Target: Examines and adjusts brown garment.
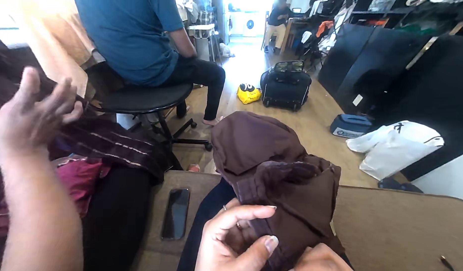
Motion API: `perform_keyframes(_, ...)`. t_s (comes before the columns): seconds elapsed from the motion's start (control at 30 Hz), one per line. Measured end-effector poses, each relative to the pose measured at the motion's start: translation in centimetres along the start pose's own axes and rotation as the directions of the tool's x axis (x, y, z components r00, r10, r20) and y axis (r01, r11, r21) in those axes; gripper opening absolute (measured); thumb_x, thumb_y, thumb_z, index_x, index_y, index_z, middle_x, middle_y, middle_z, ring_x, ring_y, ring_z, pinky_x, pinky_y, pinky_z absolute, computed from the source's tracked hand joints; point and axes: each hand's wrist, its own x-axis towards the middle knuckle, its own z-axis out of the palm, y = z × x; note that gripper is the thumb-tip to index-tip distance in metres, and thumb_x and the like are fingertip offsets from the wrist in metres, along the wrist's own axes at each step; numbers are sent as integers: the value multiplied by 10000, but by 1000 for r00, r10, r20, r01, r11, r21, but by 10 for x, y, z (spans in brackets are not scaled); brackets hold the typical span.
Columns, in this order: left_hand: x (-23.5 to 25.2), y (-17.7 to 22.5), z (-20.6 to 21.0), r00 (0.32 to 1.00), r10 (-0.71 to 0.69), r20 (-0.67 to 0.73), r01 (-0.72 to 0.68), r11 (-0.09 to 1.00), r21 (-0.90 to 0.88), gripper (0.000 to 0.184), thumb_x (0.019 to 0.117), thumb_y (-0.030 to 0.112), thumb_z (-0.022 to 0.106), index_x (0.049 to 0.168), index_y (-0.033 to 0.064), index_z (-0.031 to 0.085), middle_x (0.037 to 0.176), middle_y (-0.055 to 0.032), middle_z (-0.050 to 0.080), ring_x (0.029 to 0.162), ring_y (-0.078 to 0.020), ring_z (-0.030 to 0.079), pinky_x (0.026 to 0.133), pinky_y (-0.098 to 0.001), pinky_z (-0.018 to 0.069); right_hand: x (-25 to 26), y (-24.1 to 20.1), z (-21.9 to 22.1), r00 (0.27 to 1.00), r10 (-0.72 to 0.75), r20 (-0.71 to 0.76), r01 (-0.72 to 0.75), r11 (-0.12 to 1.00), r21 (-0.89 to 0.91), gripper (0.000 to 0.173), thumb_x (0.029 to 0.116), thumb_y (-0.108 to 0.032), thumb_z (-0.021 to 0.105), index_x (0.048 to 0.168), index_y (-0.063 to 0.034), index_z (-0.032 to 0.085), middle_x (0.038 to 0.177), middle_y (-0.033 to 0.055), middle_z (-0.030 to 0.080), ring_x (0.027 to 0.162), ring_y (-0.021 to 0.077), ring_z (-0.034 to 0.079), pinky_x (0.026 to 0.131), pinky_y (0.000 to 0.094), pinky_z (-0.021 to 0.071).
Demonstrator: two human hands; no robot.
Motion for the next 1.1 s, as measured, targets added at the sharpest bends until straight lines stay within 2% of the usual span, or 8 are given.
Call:
perform_keyframes(0.13,-1,1,0,1000,-12,-6,12,1000,13,401,865,-90,716,1231,73,730,1228,7,699,1009,-53,697,877,-249,610,1,2,-1,998,9,-67,-9,1000,2,142,1012,-161,649,999,-20,663,928,38,612,875,-1,607,769,127,518)
perform_keyframes(0.23,-2,2,-1,1000,-22,7,22,999,24,402,875,-89,700,1235,83,740,1253,2,697,1047,-61,693,898,-257,605,1,3,0,994,40,-100,-40,999,-2,137,1007,-148,638,999,-15,670,889,38,598,810,-4,576,700,112,478)
perform_keyframes(0.37,-2,3,-2,999,-33,14,33,999,12,407,875,-102,679,1239,70,738,1257,-19,696,1069,-78,691,910,-270,606,1,5,4,992,81,-98,-81,997,-1,134,994,-135,653,1015,-4,678,865,49,607,770,2,580,668,117,485)
perform_keyframes(0.9,-3,4,-2,999,-36,29,34,998,45,415,868,-90,697,1239,88,745,1239,-2,706,1027,-58,694,878,-241,604,3,3,7,989,122,-84,-122,992,7,123,975,-95,651,1025,8,697,836,48,594,723,-4,558,615,106,458)
perform_keyframes(1.1,-3,3,-3,999,-33,43,32,999,25,415,877,-88,693,1245,98,742,1269,-10,697,1055,-70,694,894,-257,606,2,5,7,989,119,-87,-117,993,26,109,992,-97,637,1030,-8,687,856,37,578,757,-15,554,650,97,462)
